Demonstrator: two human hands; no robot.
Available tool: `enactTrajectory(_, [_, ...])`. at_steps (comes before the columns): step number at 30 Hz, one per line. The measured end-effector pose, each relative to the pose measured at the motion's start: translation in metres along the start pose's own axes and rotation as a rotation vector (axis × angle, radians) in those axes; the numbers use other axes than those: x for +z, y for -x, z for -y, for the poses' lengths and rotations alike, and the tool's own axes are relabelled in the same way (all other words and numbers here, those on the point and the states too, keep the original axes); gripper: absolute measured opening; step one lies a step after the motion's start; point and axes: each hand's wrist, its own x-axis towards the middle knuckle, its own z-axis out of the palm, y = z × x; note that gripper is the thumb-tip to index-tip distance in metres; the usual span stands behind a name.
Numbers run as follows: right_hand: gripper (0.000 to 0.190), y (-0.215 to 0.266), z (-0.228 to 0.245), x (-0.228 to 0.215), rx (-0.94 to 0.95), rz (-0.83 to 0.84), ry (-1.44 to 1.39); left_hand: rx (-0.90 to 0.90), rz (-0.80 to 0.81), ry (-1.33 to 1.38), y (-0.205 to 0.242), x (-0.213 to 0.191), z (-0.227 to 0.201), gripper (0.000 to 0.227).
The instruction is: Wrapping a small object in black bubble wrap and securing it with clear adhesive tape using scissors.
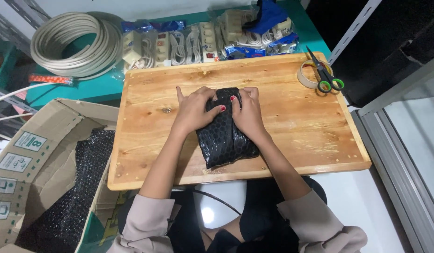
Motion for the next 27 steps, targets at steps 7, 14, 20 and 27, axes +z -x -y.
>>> enactTrajectory(7, [0.024,-0.007,0.003,-0.008,0.022,0.078,0.098,0.018,-0.017,-0.034,0.002,-0.001,-0.006,0.016])
enactTrajectory(14, [0.021,0.012,0.055,-0.042,-0.098,-0.042,0.150,0.001,-0.043,-0.103,0.002,0.006,-0.008,0.016])
enactTrajectory(20, [0.031,0.100,0.064,-0.070,0.134,-0.067,0.192,-0.050,-0.028,-0.176,0.003,0.001,-0.026,0.022])
enactTrajectory(27, [0.016,0.135,0.041,-0.047,0.244,-0.182,0.102,-0.160,0.112,-0.455,-0.013,0.014,-0.060,0.048])
